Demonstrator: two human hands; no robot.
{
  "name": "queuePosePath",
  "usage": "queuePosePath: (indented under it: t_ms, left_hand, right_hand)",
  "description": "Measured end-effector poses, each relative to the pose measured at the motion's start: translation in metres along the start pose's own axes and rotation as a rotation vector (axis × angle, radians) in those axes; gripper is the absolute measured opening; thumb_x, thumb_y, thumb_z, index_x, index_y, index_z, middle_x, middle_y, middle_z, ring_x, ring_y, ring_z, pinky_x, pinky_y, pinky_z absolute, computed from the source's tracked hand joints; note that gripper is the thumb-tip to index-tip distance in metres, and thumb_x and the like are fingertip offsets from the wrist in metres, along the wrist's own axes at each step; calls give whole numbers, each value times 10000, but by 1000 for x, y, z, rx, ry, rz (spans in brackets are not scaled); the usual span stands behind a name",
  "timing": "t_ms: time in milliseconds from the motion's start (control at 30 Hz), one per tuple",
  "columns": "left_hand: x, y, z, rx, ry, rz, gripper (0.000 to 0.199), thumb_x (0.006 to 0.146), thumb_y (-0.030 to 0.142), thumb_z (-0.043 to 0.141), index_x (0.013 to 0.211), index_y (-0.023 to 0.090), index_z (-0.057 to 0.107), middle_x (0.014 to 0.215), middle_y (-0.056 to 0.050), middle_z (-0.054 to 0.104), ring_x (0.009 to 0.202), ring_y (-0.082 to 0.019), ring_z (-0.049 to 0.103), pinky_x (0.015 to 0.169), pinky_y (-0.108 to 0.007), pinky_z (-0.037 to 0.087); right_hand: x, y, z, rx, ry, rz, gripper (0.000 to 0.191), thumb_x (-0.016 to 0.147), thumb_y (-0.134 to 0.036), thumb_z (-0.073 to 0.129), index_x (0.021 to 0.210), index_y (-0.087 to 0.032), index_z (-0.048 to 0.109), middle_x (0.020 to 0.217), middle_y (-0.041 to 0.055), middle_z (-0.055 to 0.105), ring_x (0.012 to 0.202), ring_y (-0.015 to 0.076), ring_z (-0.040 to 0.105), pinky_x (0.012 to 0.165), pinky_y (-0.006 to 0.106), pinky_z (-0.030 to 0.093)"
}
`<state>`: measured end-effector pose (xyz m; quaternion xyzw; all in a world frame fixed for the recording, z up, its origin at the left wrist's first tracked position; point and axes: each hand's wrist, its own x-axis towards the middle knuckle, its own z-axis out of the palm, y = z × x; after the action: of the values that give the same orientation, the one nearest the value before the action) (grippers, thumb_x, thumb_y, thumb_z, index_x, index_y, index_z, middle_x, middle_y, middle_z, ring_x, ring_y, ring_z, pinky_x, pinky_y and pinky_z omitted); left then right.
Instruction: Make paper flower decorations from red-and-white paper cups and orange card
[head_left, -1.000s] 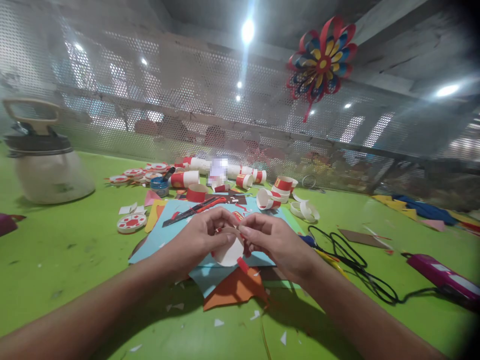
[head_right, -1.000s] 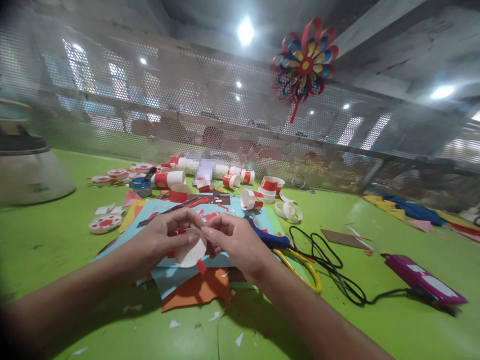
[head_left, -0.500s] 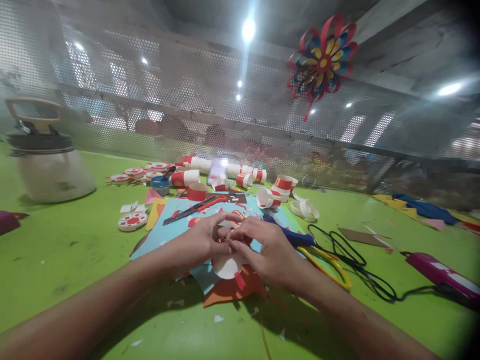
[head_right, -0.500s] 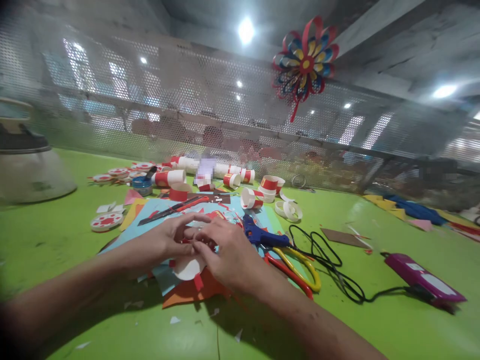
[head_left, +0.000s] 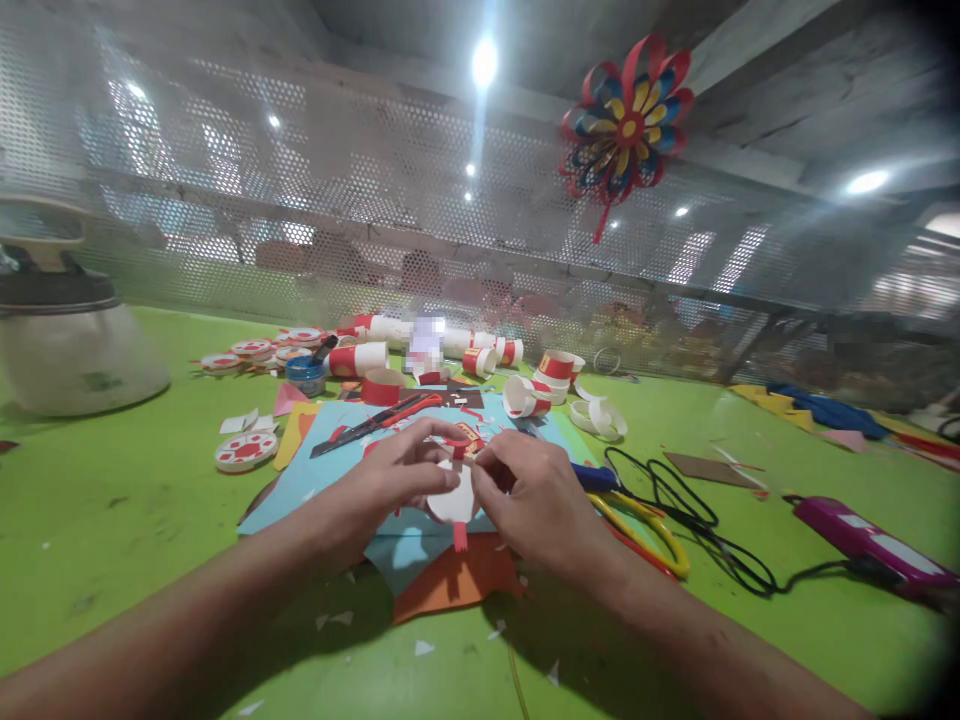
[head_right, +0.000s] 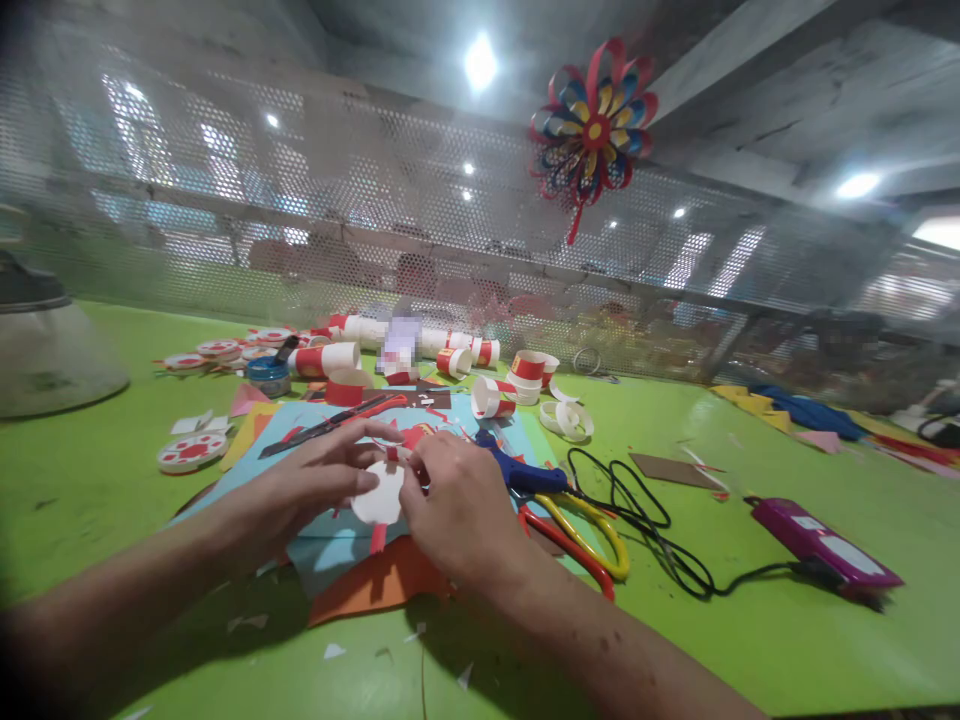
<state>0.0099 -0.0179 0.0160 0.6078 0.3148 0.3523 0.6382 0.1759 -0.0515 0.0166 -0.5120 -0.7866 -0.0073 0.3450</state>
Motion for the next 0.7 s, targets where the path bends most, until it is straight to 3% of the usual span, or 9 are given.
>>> queuePosePath:
  t_ms: [67,200,400,533,700]
  left_hand:
    - [4,-6,2,115,65,56,325,658,210,640,959,193,516,710,36,550,641,-139,524,581,-258,398]
    - [8,-15,2,276,176,132,157,730,278,603,817,174,525,597,55,486,535,-106,449,509,-232,348]
    - [7,-15,1,346,164,166,148,753,303,591,774,163,550,619,18,552,540,-115,468,507,-238,356]
    - [6,-14,2,301,129,161,166,747,322,595,758,159,569,678,-22,608,596,-143,523,544,-262,386]
    - [4,-11,6,229,99,148,153,742,309,609,753,161,574,621,9,569,533,-111,470,503,-243,347]
  right_hand:
    - [1,0,0,31,-10,46,161,792,-129,529,638,-174,546,636,26,590,567,136,490,544,276,352]
    - [2,0,2,111,-10,83,163,788,-134,536,637,-182,573,613,21,601,551,136,497,539,281,363]
    - [2,-1,2,210,-2,72,73,803,-208,611,740,-174,625,687,28,612,654,158,533,605,301,405]
    - [3,0,2,307,18,75,160,840,-252,596,706,-170,627,678,24,614,644,147,533,611,298,408]
    - [7,3,0,541,-27,221,183,816,-275,604,667,-172,634,639,16,602,605,137,517,580,289,404]
